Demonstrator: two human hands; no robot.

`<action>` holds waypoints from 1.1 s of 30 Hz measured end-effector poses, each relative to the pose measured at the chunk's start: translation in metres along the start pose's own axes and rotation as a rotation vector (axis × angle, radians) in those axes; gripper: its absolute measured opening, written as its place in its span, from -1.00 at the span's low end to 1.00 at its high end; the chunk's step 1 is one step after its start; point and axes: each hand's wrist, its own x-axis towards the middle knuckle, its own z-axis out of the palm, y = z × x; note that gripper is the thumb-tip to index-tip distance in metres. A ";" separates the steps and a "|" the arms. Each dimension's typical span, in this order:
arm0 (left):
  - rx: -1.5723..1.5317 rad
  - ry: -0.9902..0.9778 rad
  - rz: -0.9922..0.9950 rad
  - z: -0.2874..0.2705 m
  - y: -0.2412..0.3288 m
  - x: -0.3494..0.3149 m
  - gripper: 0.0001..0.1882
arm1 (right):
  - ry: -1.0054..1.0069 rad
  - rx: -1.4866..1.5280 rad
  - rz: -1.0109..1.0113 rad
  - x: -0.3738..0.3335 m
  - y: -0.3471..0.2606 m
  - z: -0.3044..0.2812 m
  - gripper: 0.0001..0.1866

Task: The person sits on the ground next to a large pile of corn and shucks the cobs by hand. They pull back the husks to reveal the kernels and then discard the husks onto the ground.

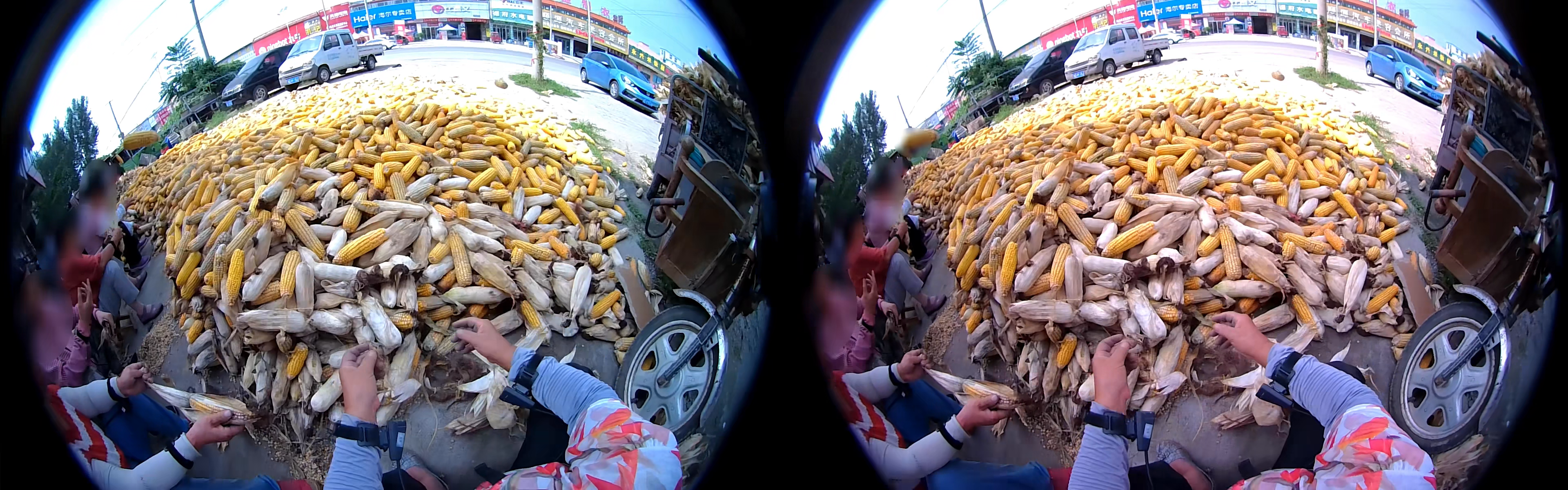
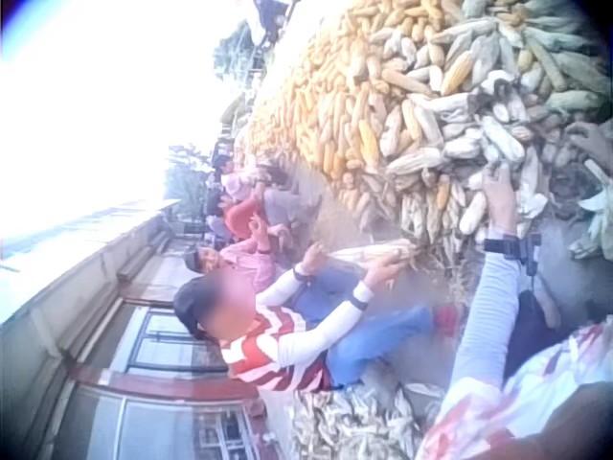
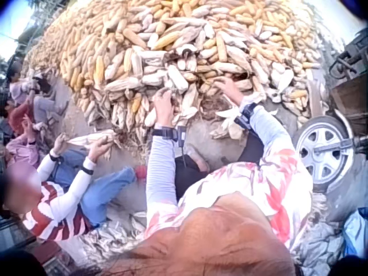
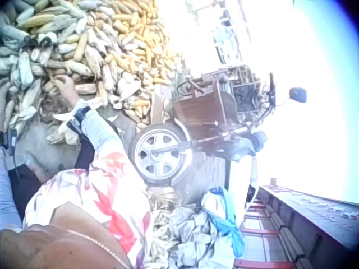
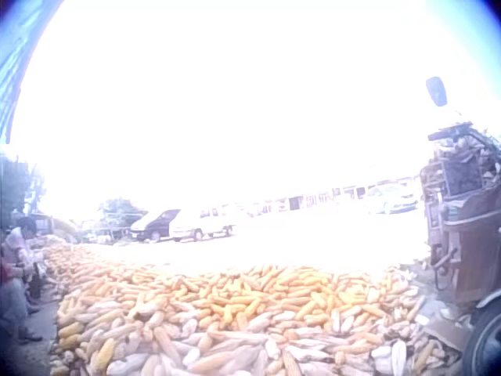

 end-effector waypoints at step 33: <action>1.386 -0.145 0.395 -0.016 0.010 -0.020 -0.60 | -0.410 -0.641 -0.341 0.083 0.052 0.143 -0.67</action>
